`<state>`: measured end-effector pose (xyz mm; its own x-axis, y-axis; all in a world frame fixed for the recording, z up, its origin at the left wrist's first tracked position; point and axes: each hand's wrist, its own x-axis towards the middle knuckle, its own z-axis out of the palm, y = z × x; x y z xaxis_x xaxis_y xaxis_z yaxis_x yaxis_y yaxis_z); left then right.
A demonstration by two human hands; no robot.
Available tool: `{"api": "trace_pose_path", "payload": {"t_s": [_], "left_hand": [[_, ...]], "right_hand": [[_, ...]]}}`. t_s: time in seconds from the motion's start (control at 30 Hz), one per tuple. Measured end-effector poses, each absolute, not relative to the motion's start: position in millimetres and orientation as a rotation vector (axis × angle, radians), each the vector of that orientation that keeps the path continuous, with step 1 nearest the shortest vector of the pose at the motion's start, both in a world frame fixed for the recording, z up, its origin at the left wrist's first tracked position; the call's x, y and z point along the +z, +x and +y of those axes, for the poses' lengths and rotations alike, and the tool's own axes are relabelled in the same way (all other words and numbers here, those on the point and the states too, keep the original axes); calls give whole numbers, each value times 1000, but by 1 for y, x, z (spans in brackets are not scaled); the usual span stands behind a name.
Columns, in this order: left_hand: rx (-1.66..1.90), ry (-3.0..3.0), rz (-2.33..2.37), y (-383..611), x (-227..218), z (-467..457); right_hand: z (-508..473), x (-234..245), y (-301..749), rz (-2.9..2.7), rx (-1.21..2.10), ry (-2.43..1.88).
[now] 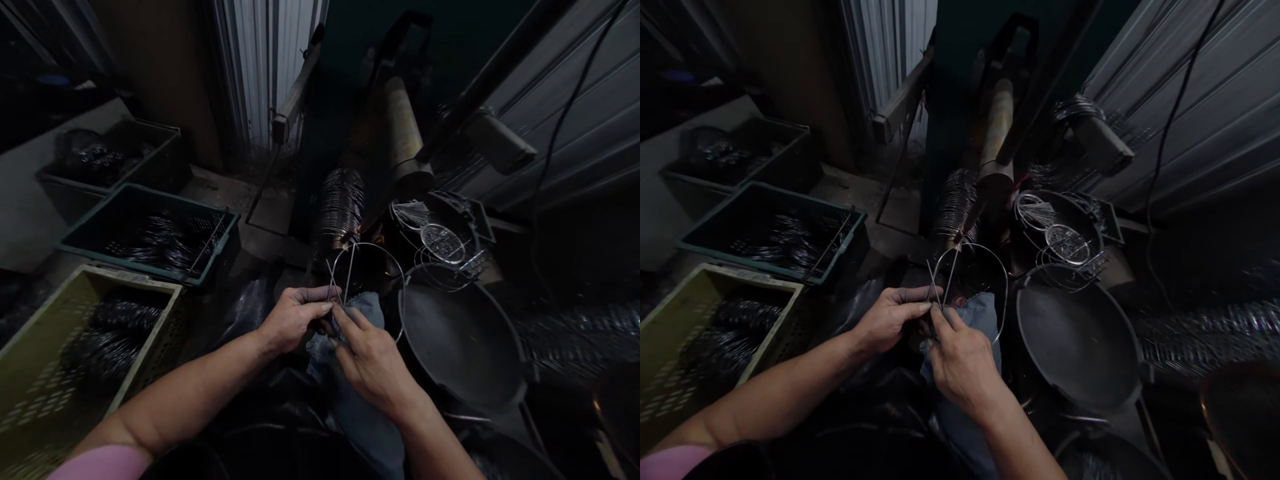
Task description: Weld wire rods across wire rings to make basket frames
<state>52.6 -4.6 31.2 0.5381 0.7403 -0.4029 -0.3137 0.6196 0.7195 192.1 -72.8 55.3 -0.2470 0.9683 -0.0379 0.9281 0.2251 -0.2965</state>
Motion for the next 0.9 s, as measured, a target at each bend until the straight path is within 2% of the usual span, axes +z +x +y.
{"api": "trace_pose_path", "payload": {"t_s": [0.9], "left_hand": [[743, 607, 748, 61, 33, 6]], "right_hand": [[-58, 69, 196, -2311, 488, -1845]]}}
